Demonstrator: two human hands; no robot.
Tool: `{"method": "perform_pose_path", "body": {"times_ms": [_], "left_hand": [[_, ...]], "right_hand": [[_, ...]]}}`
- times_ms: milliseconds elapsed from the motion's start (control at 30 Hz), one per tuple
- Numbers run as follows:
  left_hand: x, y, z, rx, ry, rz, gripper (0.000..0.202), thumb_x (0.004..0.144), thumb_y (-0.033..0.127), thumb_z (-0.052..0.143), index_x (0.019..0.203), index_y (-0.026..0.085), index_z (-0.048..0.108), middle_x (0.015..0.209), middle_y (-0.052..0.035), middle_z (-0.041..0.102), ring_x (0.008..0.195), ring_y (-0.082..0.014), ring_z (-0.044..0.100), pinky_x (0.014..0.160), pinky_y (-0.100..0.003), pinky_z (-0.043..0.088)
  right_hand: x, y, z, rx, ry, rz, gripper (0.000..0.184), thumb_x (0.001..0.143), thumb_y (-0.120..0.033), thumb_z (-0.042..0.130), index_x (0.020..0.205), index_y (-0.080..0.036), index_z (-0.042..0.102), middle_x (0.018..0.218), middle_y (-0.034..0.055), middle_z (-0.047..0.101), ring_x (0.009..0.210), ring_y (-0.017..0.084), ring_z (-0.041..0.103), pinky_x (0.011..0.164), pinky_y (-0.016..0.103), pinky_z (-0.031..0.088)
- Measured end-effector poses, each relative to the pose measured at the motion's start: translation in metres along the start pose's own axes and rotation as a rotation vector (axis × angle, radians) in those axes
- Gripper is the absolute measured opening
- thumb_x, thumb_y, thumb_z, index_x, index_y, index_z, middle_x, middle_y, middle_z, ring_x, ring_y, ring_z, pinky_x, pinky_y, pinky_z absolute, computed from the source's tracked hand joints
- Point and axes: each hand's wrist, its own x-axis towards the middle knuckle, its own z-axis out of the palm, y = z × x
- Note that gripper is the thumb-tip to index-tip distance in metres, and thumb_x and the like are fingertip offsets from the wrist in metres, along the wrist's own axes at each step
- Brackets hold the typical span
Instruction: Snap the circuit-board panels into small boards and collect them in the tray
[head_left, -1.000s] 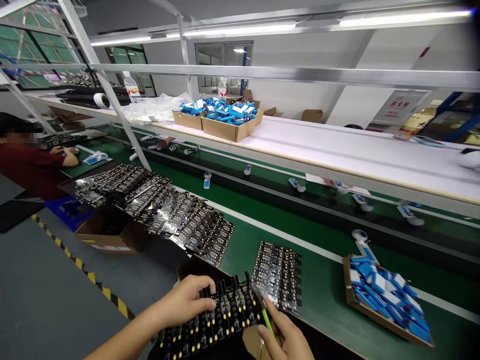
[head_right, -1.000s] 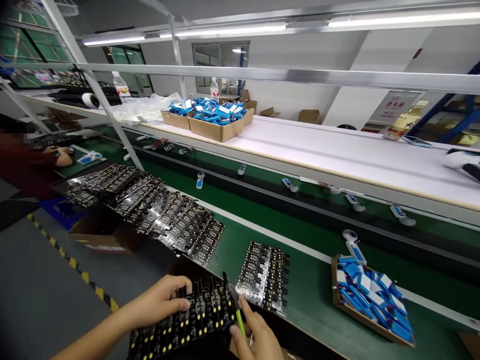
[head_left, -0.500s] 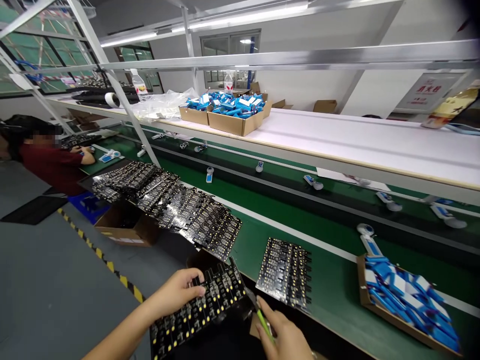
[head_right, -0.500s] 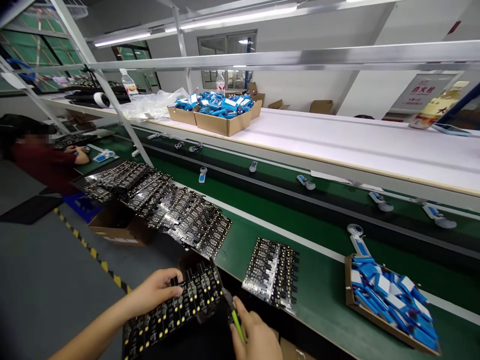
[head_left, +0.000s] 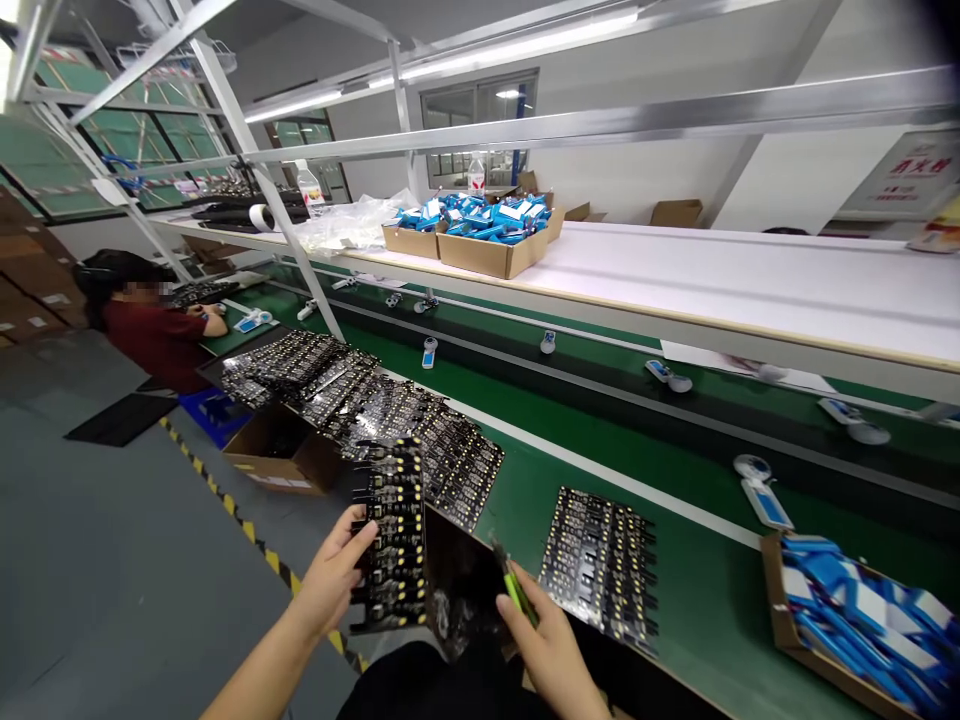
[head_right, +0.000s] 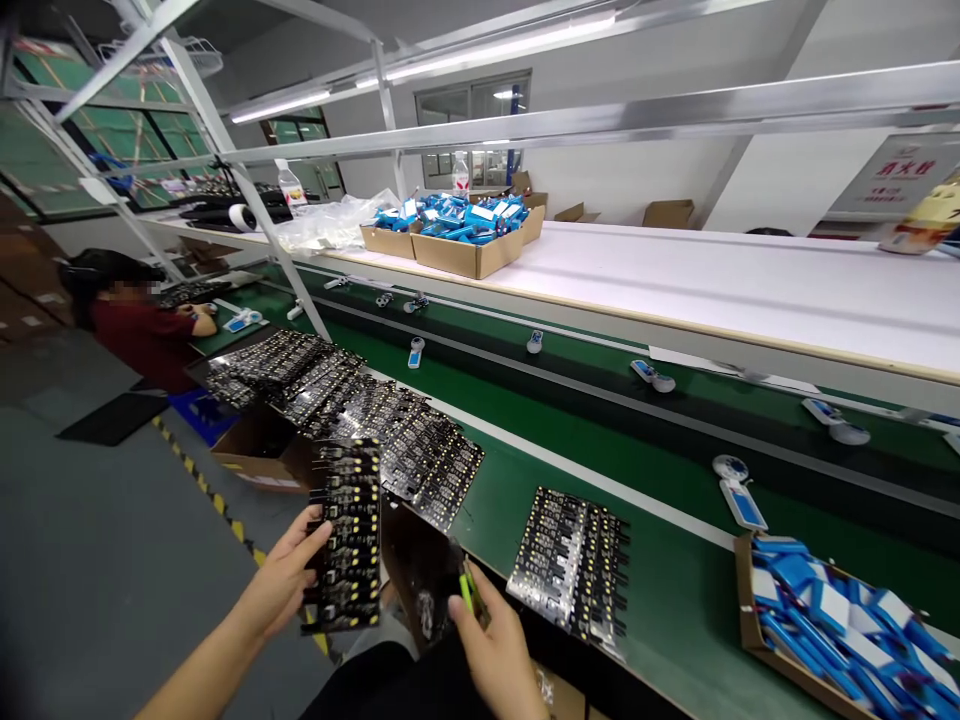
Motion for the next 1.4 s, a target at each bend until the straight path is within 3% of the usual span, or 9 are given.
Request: {"method": "perform_pose_path", "body": {"times_ms": [200,333,400,600,767,967,1133,1267,1400], "left_hand": [[-0.019,-0.030,0.048,-0.307,-0.018,-0.021,0.029,0.066,0.029,0.081,0.090,0.016,0.070,0.088,-0.0059,0.076,0.083,-0.0239,0.070,0.075,-0.036,0.057],[-0.024,-0.045,0.053,-0.290,0.028,-0.048,0.027,0.061,0.028,0.087,0.078,0.014,0.071,0.074,-0.0052,0.073,0.074,-0.0219,0.071,0.066,-0.033,0.058],[-0.026,-0.046,0.052,-0.233,0.026,-0.043,0.029,0.058,0.029,0.088,0.074,0.013,0.071,0.071,-0.0060,0.072,0.072,-0.0224,0.070,0.065,-0.033,0.059],[-0.029,-0.043,0.052,-0.029,-0.069,-0.014,0.030,0.064,0.038,0.083,0.073,0.012,0.071,0.073,-0.0105,0.074,0.064,-0.0215,0.068,0.062,-0.034,0.057],[-0.030,-0.043,0.057,0.072,-0.076,-0.009,0.034,0.063,0.041,0.083,0.077,0.011,0.073,0.078,-0.0141,0.076,0.070,-0.0257,0.071,0.070,-0.038,0.059],[-0.028,-0.047,0.060,-0.083,0.018,-0.031,0.032,0.061,0.037,0.086,0.076,0.013,0.071,0.075,-0.0093,0.075,0.072,-0.0246,0.072,0.068,-0.036,0.060],[-0.025,-0.059,0.052,0.103,0.015,0.019,0.034,0.068,0.041,0.081,0.081,0.011,0.073,0.082,-0.0132,0.077,0.077,-0.0269,0.073,0.080,-0.040,0.060],[-0.025,-0.063,0.055,-0.023,0.076,-0.012,0.032,0.062,0.039,0.085,0.078,0.013,0.071,0.077,-0.0100,0.077,0.079,-0.0282,0.074,0.076,-0.039,0.062],[-0.023,-0.065,0.060,-0.095,0.137,-0.024,0.036,0.058,0.037,0.088,0.080,0.015,0.069,0.080,-0.0086,0.077,0.082,-0.0287,0.074,0.077,-0.040,0.062]], "right_hand": [[-0.010,-0.041,0.012,0.535,-0.034,0.014,0.061,0.089,-0.055,0.052,0.139,-0.023,0.046,0.106,0.0094,0.069,0.078,0.019,0.064,0.069,0.033,0.055],[-0.008,-0.058,-0.007,0.235,0.154,-0.084,0.058,0.088,-0.050,0.055,0.140,-0.026,0.046,0.142,0.0081,0.051,0.130,0.025,0.046,0.111,0.042,0.035],[-0.006,-0.062,-0.019,0.105,0.182,-0.092,0.057,0.089,-0.049,0.054,0.141,-0.026,0.044,0.148,0.0062,0.044,0.138,0.025,0.036,0.117,0.044,0.026],[-0.005,-0.066,-0.032,-0.013,0.125,-0.092,0.055,0.092,-0.049,0.048,0.141,-0.025,0.044,0.145,0.0067,0.049,0.134,0.024,0.043,0.113,0.042,0.034],[-0.011,-0.064,-0.025,-0.457,0.331,-0.044,0.058,0.091,-0.053,0.045,0.143,-0.029,0.041,0.115,0.0125,0.067,0.101,0.033,0.066,0.086,0.049,0.055],[-0.009,-0.056,-0.029,-0.170,0.086,-0.129,0.052,0.093,-0.047,0.046,0.140,-0.024,0.046,0.136,0.0095,0.058,0.125,0.025,0.053,0.106,0.039,0.043],[-0.016,-0.044,-0.025,-0.412,0.272,0.003,0.056,0.091,-0.050,0.048,0.142,-0.028,0.044,0.125,0.0140,0.064,0.115,0.035,0.060,0.099,0.055,0.046],[-0.020,-0.033,-0.029,-0.157,0.042,-0.066,0.053,0.093,-0.048,0.046,0.138,-0.022,0.049,0.140,0.0089,0.054,0.130,0.026,0.048,0.109,0.039,0.039],[-0.022,-0.029,-0.021,-0.540,0.193,-0.020,0.054,0.094,-0.048,0.041,0.142,-0.025,0.044,0.119,0.0133,0.067,0.105,0.029,0.065,0.090,0.039,0.053]]}}
